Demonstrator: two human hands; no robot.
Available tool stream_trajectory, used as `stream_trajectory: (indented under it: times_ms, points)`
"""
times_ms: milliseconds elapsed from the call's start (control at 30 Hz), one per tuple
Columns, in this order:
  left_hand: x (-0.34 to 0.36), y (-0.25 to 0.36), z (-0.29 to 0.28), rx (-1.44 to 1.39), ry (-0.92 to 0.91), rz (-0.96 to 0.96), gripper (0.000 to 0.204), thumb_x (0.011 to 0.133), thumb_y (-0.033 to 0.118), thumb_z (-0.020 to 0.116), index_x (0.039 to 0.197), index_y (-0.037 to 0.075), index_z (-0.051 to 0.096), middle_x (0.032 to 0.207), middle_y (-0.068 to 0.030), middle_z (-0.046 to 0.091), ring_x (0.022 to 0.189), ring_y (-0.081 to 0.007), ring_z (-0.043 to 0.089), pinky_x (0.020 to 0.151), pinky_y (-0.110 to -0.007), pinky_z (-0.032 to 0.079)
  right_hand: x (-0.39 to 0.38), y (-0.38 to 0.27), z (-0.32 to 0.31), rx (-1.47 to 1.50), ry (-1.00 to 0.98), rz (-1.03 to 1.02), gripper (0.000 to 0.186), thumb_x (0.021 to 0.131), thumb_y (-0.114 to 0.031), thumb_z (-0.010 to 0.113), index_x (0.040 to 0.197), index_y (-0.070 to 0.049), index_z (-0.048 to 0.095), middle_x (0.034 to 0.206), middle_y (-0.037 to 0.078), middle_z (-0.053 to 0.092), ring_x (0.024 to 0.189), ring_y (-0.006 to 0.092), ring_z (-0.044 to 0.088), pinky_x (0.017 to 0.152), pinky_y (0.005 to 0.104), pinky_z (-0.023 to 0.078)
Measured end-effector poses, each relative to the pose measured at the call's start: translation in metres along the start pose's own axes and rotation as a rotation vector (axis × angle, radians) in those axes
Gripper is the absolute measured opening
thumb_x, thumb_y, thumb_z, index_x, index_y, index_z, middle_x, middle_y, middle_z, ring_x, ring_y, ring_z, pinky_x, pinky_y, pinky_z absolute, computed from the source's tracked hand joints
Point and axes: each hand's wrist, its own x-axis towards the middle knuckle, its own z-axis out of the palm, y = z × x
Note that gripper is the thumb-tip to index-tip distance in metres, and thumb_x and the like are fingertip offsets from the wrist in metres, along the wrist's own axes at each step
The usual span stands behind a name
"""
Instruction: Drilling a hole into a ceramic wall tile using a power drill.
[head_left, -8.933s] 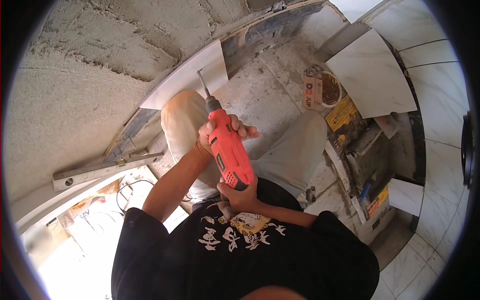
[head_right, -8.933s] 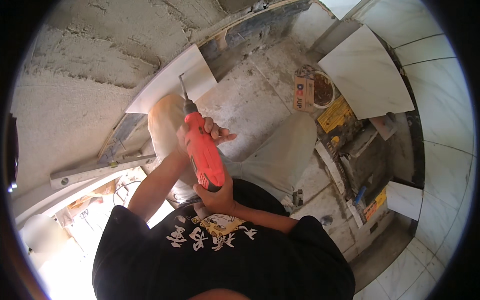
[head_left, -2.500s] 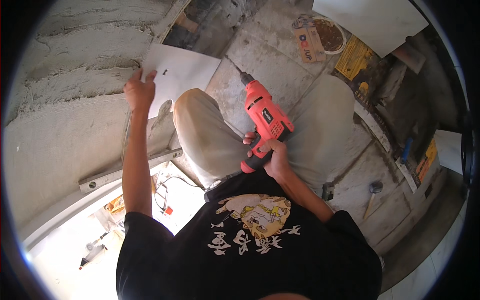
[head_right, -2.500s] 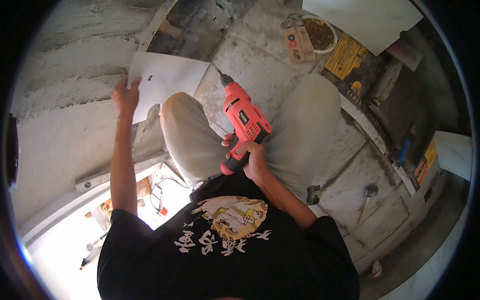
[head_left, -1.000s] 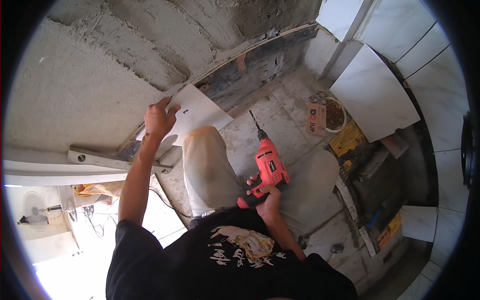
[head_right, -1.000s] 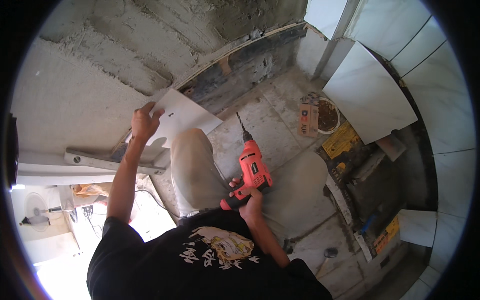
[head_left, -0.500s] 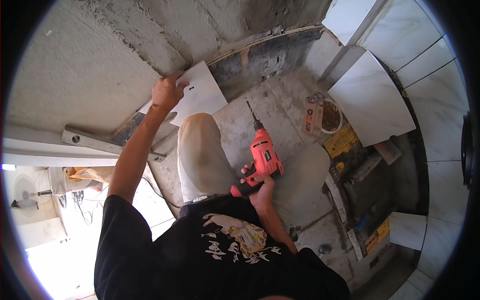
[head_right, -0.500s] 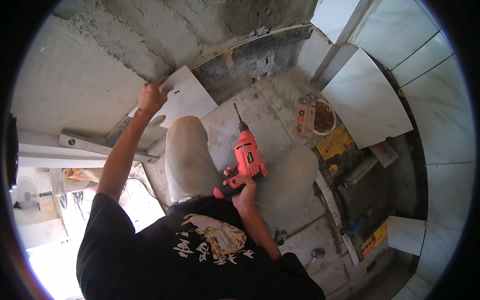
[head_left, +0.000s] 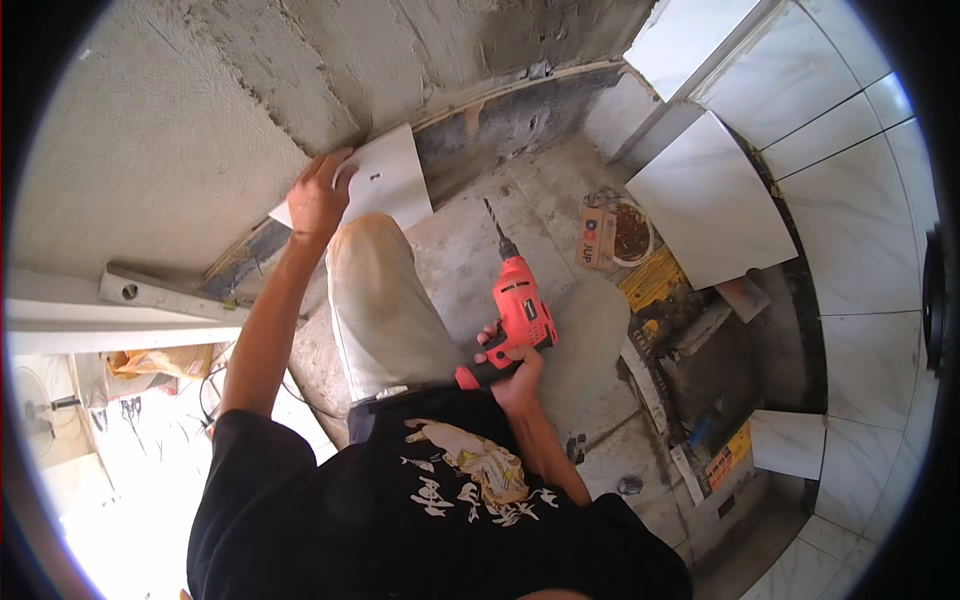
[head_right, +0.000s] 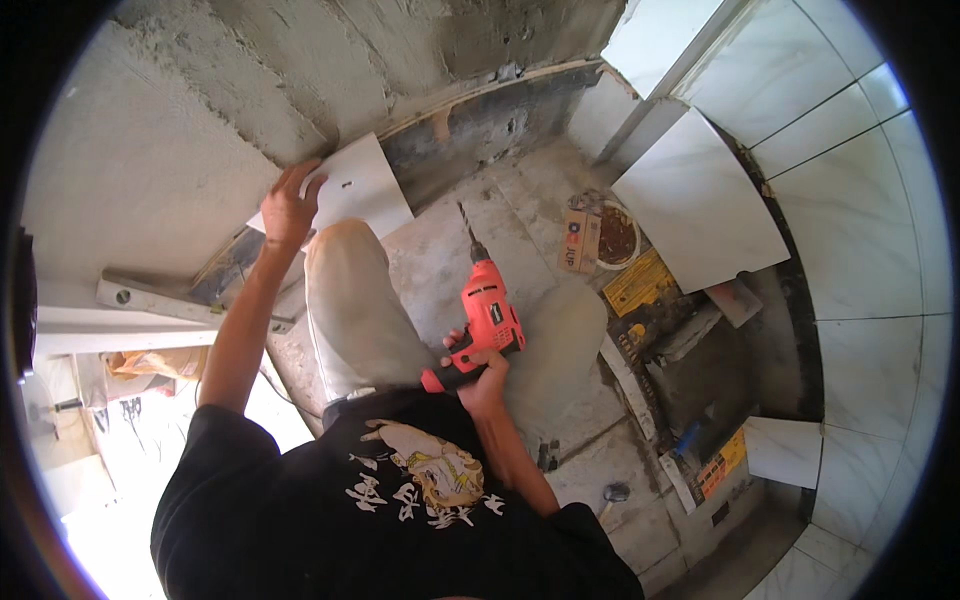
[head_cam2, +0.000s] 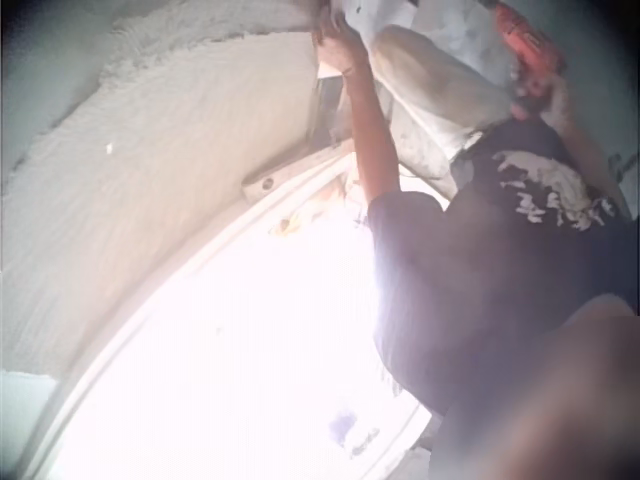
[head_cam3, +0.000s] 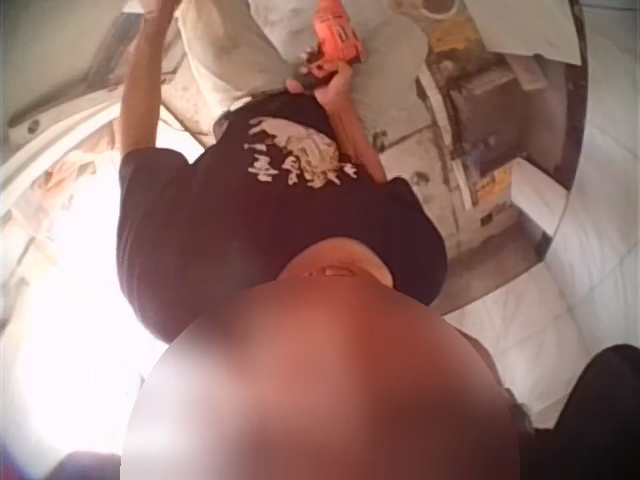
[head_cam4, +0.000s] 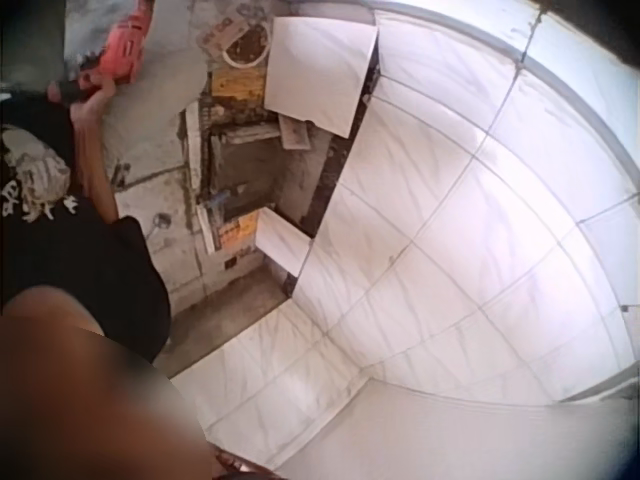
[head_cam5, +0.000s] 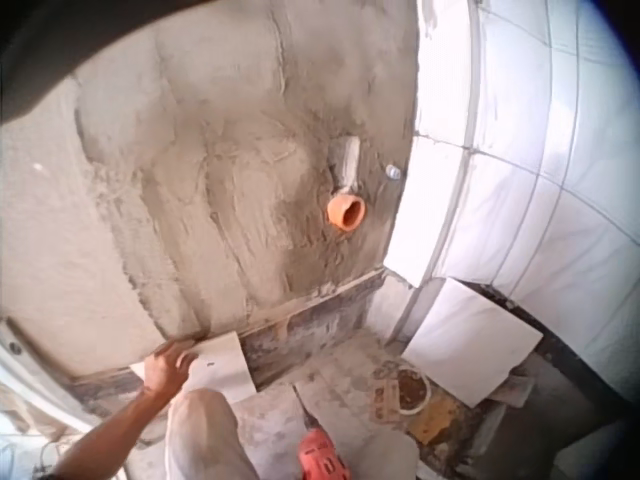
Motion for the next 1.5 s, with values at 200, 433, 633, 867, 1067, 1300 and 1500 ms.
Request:
stream_trajectory:
  times_ms: [200, 433, 633, 867, 1067, 1300, 1500]
  points:
    - [0.004, -0.008, 0.001, 0.007, -0.057, -0.118, 0.019, 0.084, 0.033, 0.073, 0.1, 0.023, 0.073, 0.089, -0.0035, 0.073, 0.076, -0.0305, 0.07, 0.063, -0.041, 0.056, -0.009, 0.014, 0.022, 0.055, 0.061, -0.071, 0.065, 0.058, -0.01, 0.055, 0.123, -0.002, 0.052, 0.105, 0.012, 0.06, 0.098, 0.0285, 0.058, 0.072, 0.0409, 0.052]
    - [0.012, -0.009, 0.007, -0.029, -0.058, -0.117, 0.016, 0.082, 0.033, 0.076, 0.096, 0.026, 0.074, 0.084, -0.0021, 0.073, 0.071, -0.0278, 0.07, 0.057, -0.039, 0.054, -0.031, 0.049, 0.07, 0.148, 0.132, -0.118, 0.069, 0.056, -0.008, 0.055, 0.125, -0.002, 0.051, 0.105, 0.015, 0.061, 0.099, 0.0302, 0.059, 0.073, 0.0417, 0.053]
    - [0.013, -0.013, 0.01, -0.004, -0.057, -0.084, 0.016, 0.083, 0.032, 0.076, 0.096, 0.023, 0.075, 0.088, -0.0015, 0.074, 0.075, -0.0254, 0.071, 0.06, -0.036, 0.055, -0.042, 0.076, 0.106, 0.059, 0.219, -0.128, 0.073, 0.056, -0.01, 0.058, 0.128, -0.001, 0.049, 0.107, 0.015, 0.063, 0.099, 0.0284, 0.061, 0.071, 0.0417, 0.053]
    - [0.012, -0.011, 0.008, -0.029, -0.157, -0.124, 0.019, 0.084, 0.031, 0.076, 0.101, 0.023, 0.075, 0.092, -0.0018, 0.075, 0.078, -0.025, 0.073, 0.065, -0.037, 0.056, -0.05, 0.104, 0.127, 0.064, 0.262, -0.119, 0.074, 0.055, -0.01, 0.058, 0.128, -0.001, 0.05, 0.109, 0.018, 0.065, 0.099, 0.0293, 0.062, 0.073, 0.0417, 0.054]
    - [0.014, -0.011, 0.003, -0.031, -0.118, -0.172, 0.02, 0.081, 0.028, 0.076, 0.1, 0.024, 0.074, 0.091, -0.0016, 0.074, 0.076, -0.0254, 0.071, 0.063, -0.037, 0.056, -0.048, 0.091, 0.116, -0.086, 0.191, -0.055, 0.073, 0.057, -0.01, 0.054, 0.13, 0.0, 0.049, 0.12, 0.021, 0.063, 0.107, 0.0329, 0.061, 0.078, 0.0431, 0.053]
    - [0.005, -0.016, 0.001, -0.113, -0.115, -0.2, 0.018, 0.081, 0.025, 0.074, 0.098, 0.023, 0.072, 0.088, -0.0044, 0.073, 0.075, -0.0284, 0.07, 0.063, -0.042, 0.056, -0.048, 0.076, 0.108, -0.125, 0.109, -0.028, 0.068, 0.06, -0.009, 0.056, 0.128, -0.001, 0.051, 0.123, 0.019, 0.063, 0.111, 0.0314, 0.061, 0.083, 0.044, 0.053]
    - [-0.001, -0.02, 0.005, -0.162, -0.077, -0.177, 0.018, 0.084, 0.026, 0.071, 0.1, 0.021, 0.072, 0.089, -0.0062, 0.072, 0.077, -0.0303, 0.07, 0.065, -0.043, 0.056, -0.04, 0.064, 0.092, 0.003, -0.046, 0.13, 0.068, 0.059, -0.003, 0.061, 0.126, -0.004, 0.051, 0.124, 0.009, 0.061, 0.12, 0.0245, 0.056, 0.094, 0.041, 0.049]
